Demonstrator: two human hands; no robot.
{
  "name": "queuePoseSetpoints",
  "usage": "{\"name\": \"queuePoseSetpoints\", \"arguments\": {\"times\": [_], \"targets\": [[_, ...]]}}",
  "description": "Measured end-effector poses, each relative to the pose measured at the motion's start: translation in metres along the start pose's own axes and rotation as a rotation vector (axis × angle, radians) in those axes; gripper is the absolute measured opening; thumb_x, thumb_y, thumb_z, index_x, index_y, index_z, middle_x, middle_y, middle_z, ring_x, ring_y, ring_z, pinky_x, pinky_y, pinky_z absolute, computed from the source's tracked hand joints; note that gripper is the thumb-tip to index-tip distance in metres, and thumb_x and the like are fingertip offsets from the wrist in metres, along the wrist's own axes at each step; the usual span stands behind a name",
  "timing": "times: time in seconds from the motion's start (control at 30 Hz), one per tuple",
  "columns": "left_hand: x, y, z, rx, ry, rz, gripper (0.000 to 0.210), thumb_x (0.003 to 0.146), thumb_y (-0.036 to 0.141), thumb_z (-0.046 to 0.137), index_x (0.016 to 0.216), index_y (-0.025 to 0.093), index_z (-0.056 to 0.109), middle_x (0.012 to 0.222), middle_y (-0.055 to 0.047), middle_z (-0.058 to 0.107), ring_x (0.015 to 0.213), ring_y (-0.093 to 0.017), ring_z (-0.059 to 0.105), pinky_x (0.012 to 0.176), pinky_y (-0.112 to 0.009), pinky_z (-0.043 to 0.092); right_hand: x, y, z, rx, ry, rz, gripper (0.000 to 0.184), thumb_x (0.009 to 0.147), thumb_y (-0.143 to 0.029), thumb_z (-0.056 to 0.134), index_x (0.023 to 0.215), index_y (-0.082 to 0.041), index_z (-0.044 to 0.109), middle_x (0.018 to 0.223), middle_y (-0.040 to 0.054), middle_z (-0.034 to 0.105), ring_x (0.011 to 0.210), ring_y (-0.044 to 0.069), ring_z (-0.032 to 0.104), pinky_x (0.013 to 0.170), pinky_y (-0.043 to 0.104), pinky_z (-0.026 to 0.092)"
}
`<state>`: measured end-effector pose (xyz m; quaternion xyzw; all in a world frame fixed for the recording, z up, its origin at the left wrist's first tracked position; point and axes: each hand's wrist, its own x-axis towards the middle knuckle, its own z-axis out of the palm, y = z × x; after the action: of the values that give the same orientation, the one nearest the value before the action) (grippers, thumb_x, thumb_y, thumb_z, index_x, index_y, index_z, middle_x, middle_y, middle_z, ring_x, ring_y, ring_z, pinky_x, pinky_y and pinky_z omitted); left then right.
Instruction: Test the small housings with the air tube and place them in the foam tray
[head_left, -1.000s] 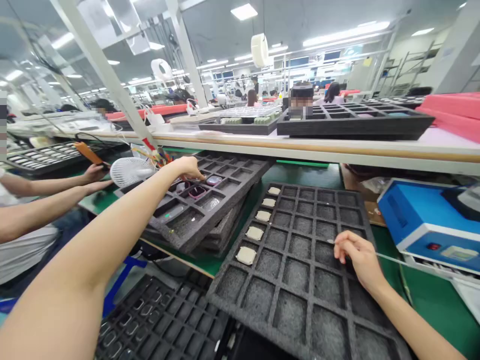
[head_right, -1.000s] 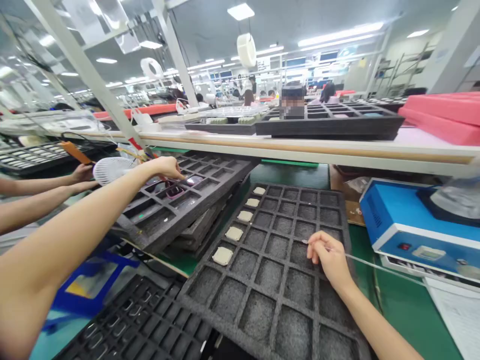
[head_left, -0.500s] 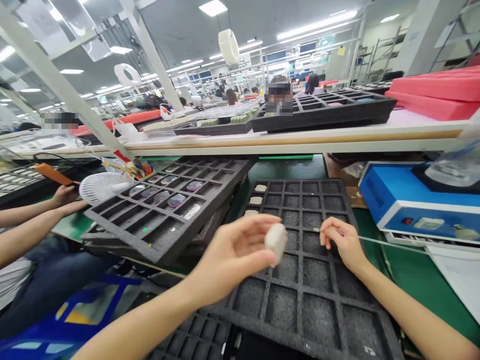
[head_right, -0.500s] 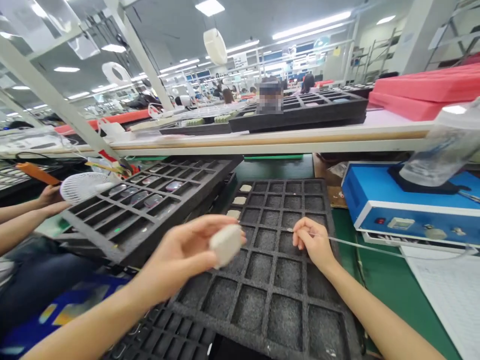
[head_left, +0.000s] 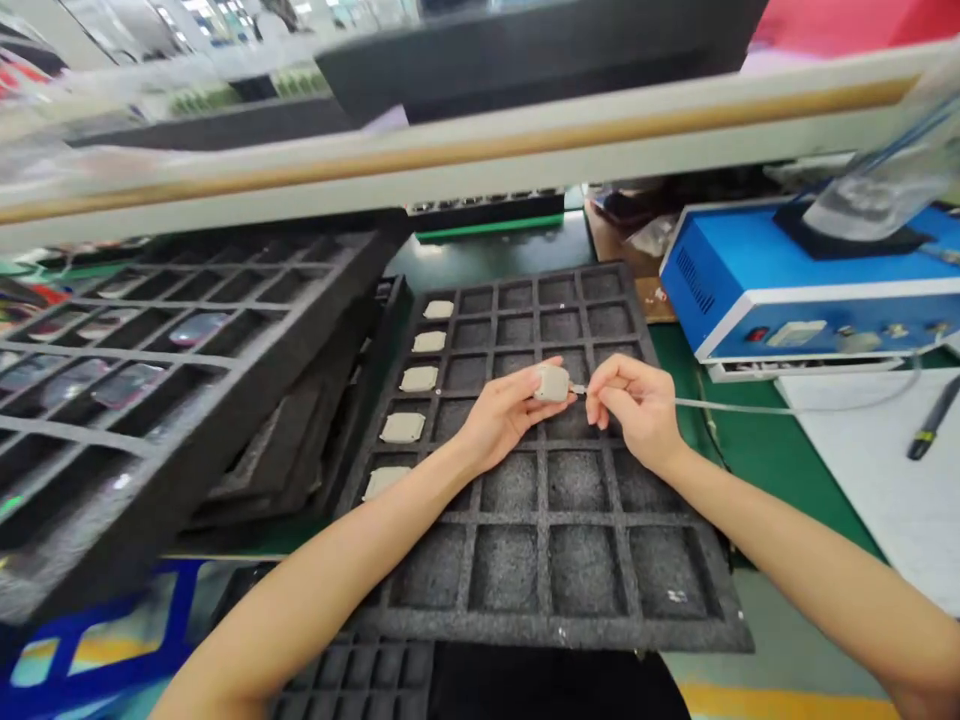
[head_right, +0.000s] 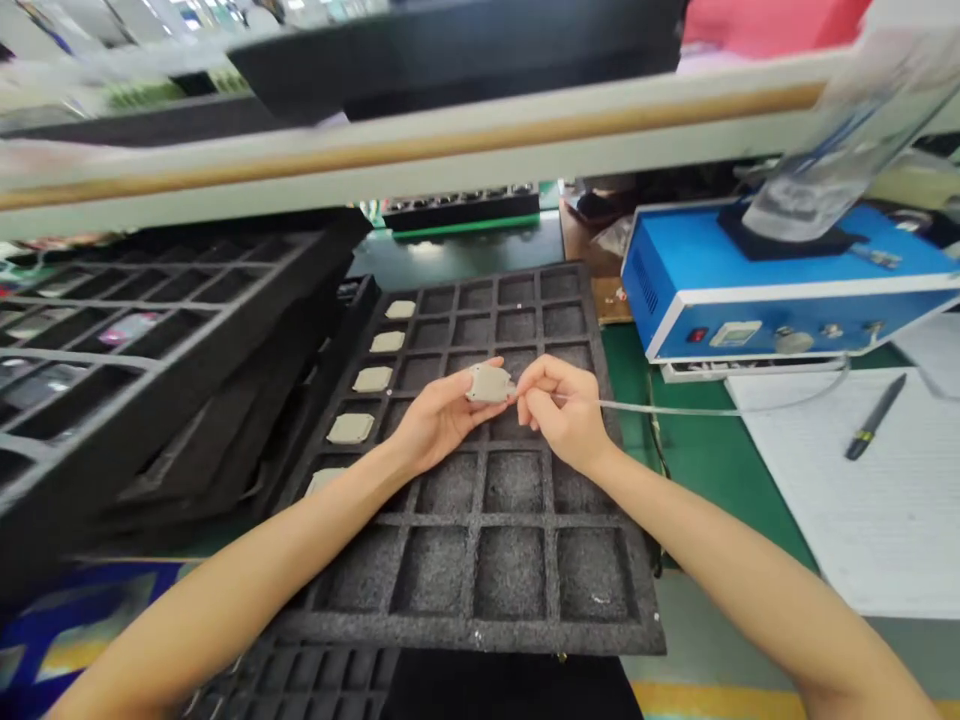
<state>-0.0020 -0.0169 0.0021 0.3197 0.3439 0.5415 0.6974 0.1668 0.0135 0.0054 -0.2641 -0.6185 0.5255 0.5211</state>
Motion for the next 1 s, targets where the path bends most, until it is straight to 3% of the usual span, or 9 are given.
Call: {"name": "queuePoseSetpoints", "arguments": {"times": [0.3,1.0], "targets": [[0.0038,-0.0042,0.0026,0.102,0.020,0.002,0.031,0.075,0.027,0.068,0.105,0.020,0.068,0.099,-0.004,0.072,0.092,-0.019,0.066,0.096,-0.039,0.044,0.0048,0.0047,0.0015,0.064,-0.042,-0.002,0.011,0.074,-0.009,0.051,0.069,-0.017,0.057,0.050,-0.0029,0.059,0.036,0.007,0.048,0.039,0.020,0.038],[0.0035,-0.0057,0.0031,0.214,0.046,0.045,0.029,0.077,0.028,0.066,0.105,0.022,0.067,0.102,-0.001,0.070,0.099,-0.020,0.065,0.094,-0.038,0.047,0.0057,0.0099,0.0016,0.047,-0.055,-0.055,0.011,0.078,-0.010,0.057,0.071,-0.017,0.061,0.052,-0.0023,0.061,0.039,0.008,0.052,0.037,0.020,0.039]]}}
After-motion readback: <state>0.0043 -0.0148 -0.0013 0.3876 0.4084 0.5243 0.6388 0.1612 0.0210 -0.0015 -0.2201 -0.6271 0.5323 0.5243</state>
